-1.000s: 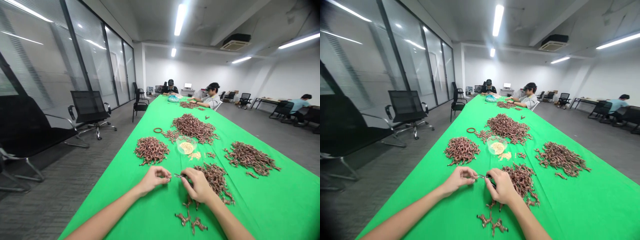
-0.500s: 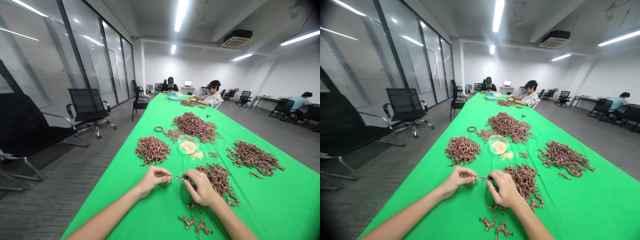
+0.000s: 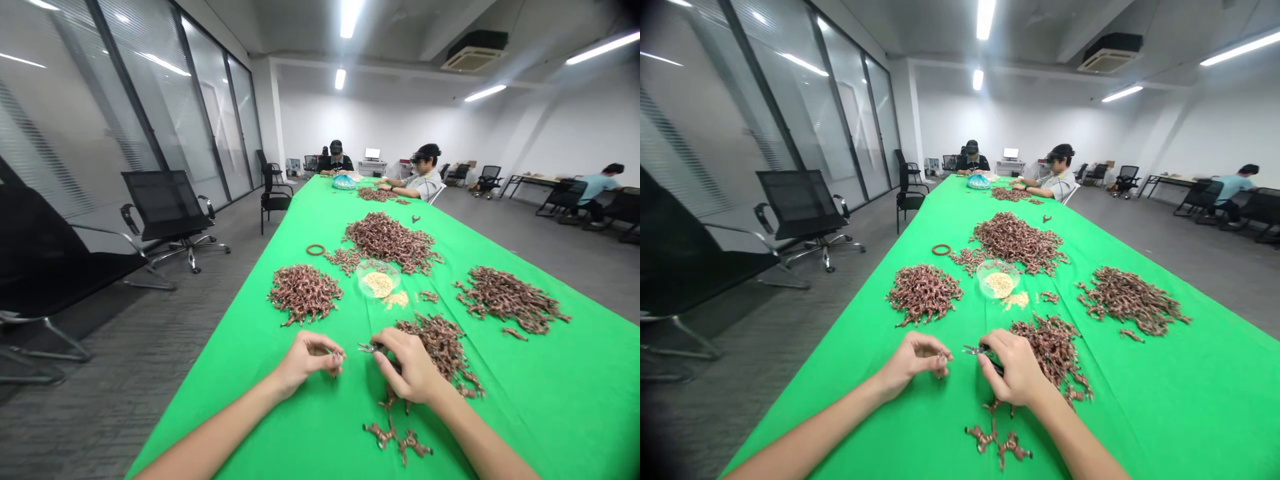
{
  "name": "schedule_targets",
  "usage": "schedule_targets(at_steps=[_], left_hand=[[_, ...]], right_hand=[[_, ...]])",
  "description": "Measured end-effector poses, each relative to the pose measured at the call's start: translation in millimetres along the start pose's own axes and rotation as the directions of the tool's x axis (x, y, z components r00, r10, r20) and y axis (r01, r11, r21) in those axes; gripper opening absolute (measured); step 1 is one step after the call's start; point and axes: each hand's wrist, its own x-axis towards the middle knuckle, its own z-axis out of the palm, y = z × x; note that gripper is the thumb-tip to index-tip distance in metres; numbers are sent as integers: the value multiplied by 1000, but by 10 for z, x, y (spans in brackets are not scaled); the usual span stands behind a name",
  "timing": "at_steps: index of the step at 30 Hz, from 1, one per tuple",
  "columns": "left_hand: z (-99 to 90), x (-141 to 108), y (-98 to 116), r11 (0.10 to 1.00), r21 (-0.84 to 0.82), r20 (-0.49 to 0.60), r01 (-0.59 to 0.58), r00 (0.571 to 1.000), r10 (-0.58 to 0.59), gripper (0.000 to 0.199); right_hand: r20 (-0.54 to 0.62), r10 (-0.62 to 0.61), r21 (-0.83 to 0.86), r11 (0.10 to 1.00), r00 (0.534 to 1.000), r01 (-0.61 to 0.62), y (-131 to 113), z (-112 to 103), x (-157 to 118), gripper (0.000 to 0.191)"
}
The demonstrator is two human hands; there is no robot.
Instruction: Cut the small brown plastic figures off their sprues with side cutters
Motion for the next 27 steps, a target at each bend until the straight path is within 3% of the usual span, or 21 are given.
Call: schedule_targets(at_steps=[5,10,19,27], left_hand=[[35,-23,37,999,-35,-71,14,997,-17,34],[53,-47,26,994,-100,-77,53,995,-61,37],[262,-161,-88,953,-281,-33,117,991,-131,35],[269,-171,-84,932,-325,55,158,987,-148,23]], right_hand=[[34,-60,-50,997,998,61,-5,-31,-17,19],[64,-133,-130,982,989,141,43,-45,27,16],[-31,-233,-192,956,972,223,-6,5,-63,21],[-135,-263,-147,959,955,243,19,-25,-248,33]])
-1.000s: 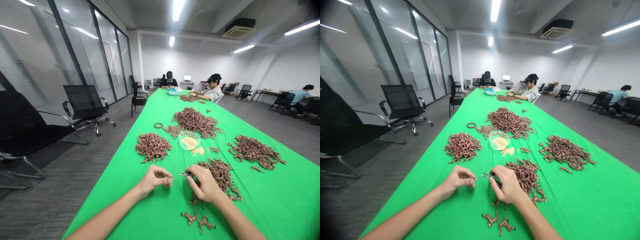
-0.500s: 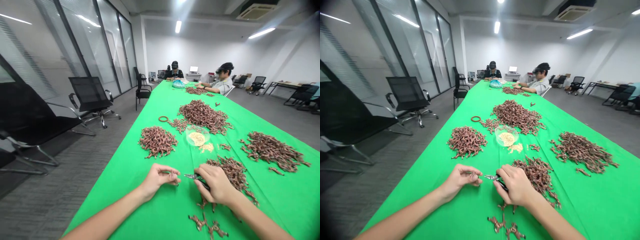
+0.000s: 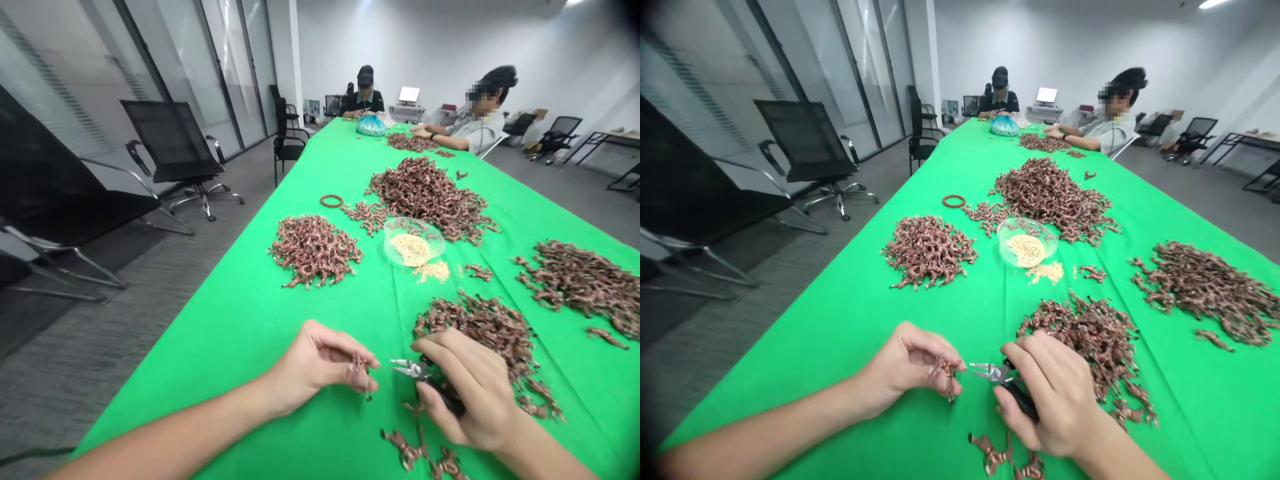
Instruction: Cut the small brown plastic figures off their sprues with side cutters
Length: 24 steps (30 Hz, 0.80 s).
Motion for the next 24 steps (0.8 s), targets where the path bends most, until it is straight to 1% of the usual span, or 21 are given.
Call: schedule_targets(at_steps=[2,6,9,12,16,19,24], left_hand=[[8,-2,3,1000,-6,-2,25,1000,-25,22],[38,-10,17,998,-21,-3,61,998,-61,23],[54,-17,35,998,11,13,65,998,-65,21],[60,-21,52,996,52,22,67,997,-69,19],[58,-28,60,994,72,15,76,997,-78,21],[53,-34,58,994,79,24,82,996,-84,22],[53,-33,60,992,91,34,92,995,-95,23]], right_hand=[[-17,-4,-15,1000,1000,3,-6,7,2,32],[-3,-39,-65,997,999,39,-54,60,11,36],[-6,-55,-112,992,998,54,-76,88,19,36],[14,-77,-168,983,997,79,-77,73,26,35],[30,-105,-230,967,994,109,-82,33,26,34],[34,-124,-252,959,992,128,-93,24,25,33],[21,-164,-274,948,986,163,-105,22,40,36]])
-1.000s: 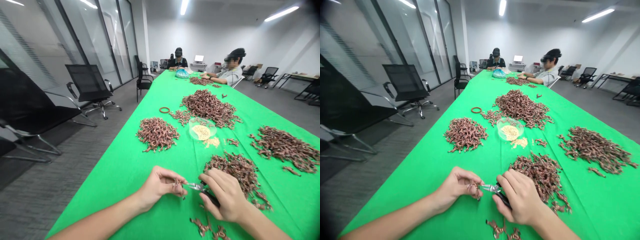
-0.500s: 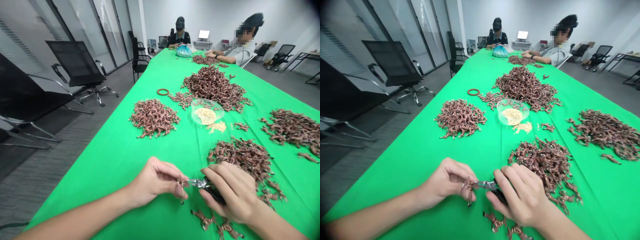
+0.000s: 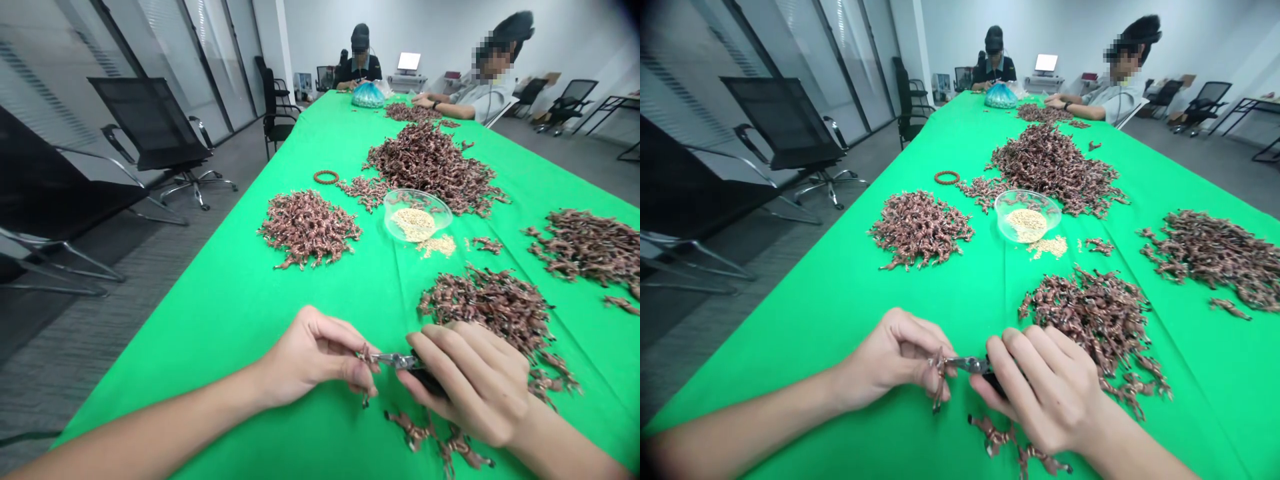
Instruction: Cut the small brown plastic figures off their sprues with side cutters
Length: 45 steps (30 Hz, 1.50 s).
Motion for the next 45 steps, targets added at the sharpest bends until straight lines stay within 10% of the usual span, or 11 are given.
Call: schedule_targets(at_steps=[8,24,45], left_hand=[[0,-15,-25,997,73,4,-22,1000,22,15],[49,-7,-10,960,266,-115,-82,986,116,44],[48,31,-40,989,114,-153,-91,982,108,35]], right_hand=[[-43,-64,-80,995,997,60,-13,-36,-5,35],[82,210,99,971,974,-218,-110,-19,28,23],[92,292,207,930,952,-305,-118,-12,-8,22]])
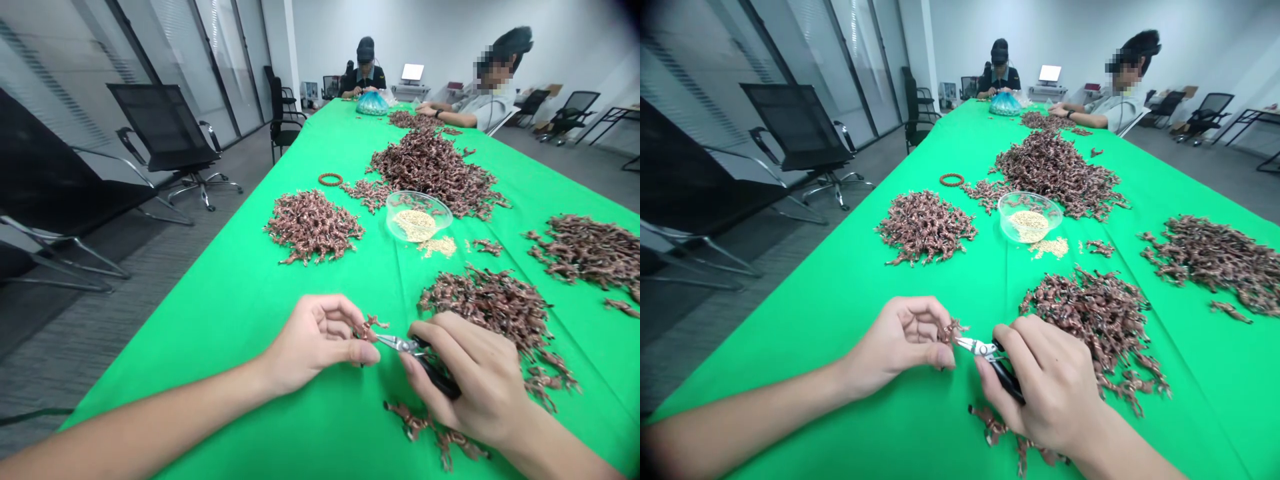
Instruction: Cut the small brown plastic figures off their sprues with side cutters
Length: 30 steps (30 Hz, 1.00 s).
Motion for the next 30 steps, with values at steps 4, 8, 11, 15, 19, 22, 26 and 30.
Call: schedule_targets(at_steps=[4,8,11,15,19,22,26,30], left_hand=[[4,-18,15,992,102,-25,-71,997,74,41],[3,-29,7,980,162,23,-115,993,112,43],[12,-34,-2,973,196,17,-119,993,118,41],[40,-55,0,959,270,-58,-90,992,110,41],[61,-86,5,935,347,-97,-75,989,115,40],[67,-98,3,915,392,-105,-91,984,143,39],[71,-101,-2,903,417,-98,-98,983,152,38],[75,-94,-7,900,423,-95,-101,983,155,38]], right_hand=[[-3,-26,8,1000,1000,27,4,-7,-8,23],[0,-37,18,999,999,37,18,-4,-5,23],[9,-35,15,999,999,35,14,7,-2,23],[8,-21,2,1000,1000,21,-11,22,5,22],[16,11,-1,1000,1000,-11,-32,43,11,21],[23,24,11,1000,999,-24,-49,63,13,19],[24,10,13,1000,1000,-10,-77,82,11,19],[21,0,-11,1000,1000,0,-89,87,3,20]])
